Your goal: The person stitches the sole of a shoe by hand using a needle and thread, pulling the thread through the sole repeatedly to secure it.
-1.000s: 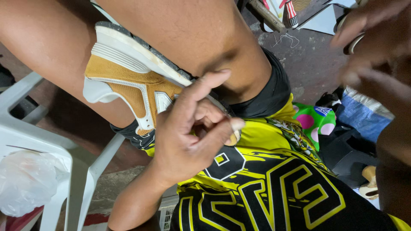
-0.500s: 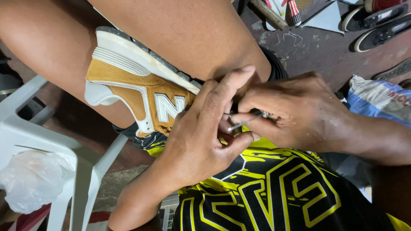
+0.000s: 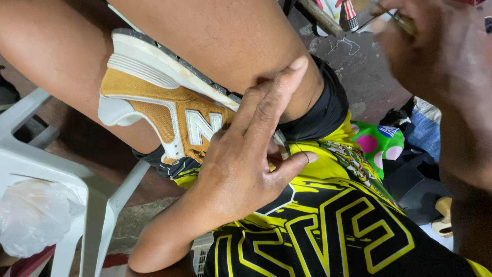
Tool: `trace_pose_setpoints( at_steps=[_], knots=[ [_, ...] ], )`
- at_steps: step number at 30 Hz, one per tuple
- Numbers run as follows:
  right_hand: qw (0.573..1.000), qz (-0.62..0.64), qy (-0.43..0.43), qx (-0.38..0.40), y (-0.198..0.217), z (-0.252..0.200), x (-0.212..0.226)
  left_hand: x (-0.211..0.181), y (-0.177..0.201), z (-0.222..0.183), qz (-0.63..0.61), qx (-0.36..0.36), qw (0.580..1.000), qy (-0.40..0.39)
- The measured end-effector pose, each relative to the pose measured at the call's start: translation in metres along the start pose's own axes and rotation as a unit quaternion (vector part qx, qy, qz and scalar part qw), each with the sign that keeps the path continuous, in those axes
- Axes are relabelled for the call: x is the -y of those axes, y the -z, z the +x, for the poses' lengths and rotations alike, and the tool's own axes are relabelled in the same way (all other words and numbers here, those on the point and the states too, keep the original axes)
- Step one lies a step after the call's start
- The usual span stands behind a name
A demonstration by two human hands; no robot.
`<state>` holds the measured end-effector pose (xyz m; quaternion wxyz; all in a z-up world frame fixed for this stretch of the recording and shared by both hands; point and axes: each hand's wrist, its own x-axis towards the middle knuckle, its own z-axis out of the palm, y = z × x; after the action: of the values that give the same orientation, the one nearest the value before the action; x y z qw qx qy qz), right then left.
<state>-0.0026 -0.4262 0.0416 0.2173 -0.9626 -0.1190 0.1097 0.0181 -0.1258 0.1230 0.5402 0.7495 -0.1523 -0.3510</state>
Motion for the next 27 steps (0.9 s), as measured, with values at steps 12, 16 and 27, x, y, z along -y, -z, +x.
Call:
trace_pose_setpoints(
  at_steps=[12, 16, 27],
  knots=[
    [0.942, 0.264, -0.085, 0.19, -0.022, -0.061, 0.075, 0.001, -0.001, 0.002, 0.017, 0.018, 0.999, 0.039],
    [0.887, 0.449, 0.004, 0.11, -0.027, -0.047, 0.094, 0.015, -0.002, -0.018, 0.062, -0.07, 0.995, -0.025],
    [0.819, 0.545, -0.104, 0.144, -0.033, -0.024, 0.105, 0.057, 0.07, -0.076, 0.25, -0.171, 0.952, 0.041]
  ],
)
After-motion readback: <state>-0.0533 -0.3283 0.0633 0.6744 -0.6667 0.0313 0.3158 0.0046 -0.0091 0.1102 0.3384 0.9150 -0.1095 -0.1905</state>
